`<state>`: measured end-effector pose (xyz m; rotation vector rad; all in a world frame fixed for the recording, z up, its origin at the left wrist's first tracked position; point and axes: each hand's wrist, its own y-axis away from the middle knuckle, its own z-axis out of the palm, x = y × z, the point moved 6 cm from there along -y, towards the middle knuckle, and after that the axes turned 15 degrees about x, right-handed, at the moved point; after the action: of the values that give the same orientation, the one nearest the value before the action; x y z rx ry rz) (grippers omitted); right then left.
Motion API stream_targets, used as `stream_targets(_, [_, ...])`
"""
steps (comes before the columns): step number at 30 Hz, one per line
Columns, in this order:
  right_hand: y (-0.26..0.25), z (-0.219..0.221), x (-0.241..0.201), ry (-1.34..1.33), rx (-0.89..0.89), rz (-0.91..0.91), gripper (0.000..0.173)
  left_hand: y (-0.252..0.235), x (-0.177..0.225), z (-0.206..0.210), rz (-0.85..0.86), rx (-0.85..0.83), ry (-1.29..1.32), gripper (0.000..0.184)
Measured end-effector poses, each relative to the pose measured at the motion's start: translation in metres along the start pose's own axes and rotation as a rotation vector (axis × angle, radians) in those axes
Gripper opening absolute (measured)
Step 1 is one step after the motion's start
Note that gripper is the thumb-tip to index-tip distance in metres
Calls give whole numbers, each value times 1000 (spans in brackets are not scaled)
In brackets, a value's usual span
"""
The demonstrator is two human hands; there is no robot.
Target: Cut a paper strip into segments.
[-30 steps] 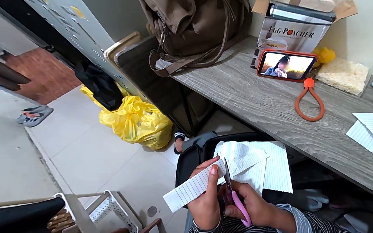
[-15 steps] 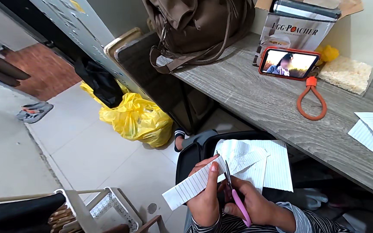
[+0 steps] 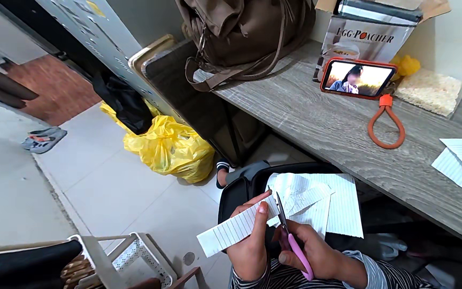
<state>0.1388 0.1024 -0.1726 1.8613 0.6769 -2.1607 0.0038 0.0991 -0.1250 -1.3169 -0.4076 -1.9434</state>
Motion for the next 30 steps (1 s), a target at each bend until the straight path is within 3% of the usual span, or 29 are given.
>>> stream_targets(9, [2, -4, 3, -16, 68, 39, 31, 1, 2, 1, 19, 2, 4, 5])
stream_targets(13, [1, -1, 5, -23, 5, 45, 40, 2, 1, 0, 9, 0, 12, 4])
stream_targets(19, [2, -4, 6, -37, 60, 68, 31, 3, 1, 1, 24, -3, 7, 5])
stream_targets(25, [2, -2, 5, -16, 24, 40, 40, 4, 1, 2, 18, -5, 2, 5])
stream_targets(30, [2, -5, 7, -27, 77, 55, 30, 4, 1, 1, 17, 10, 9, 5])
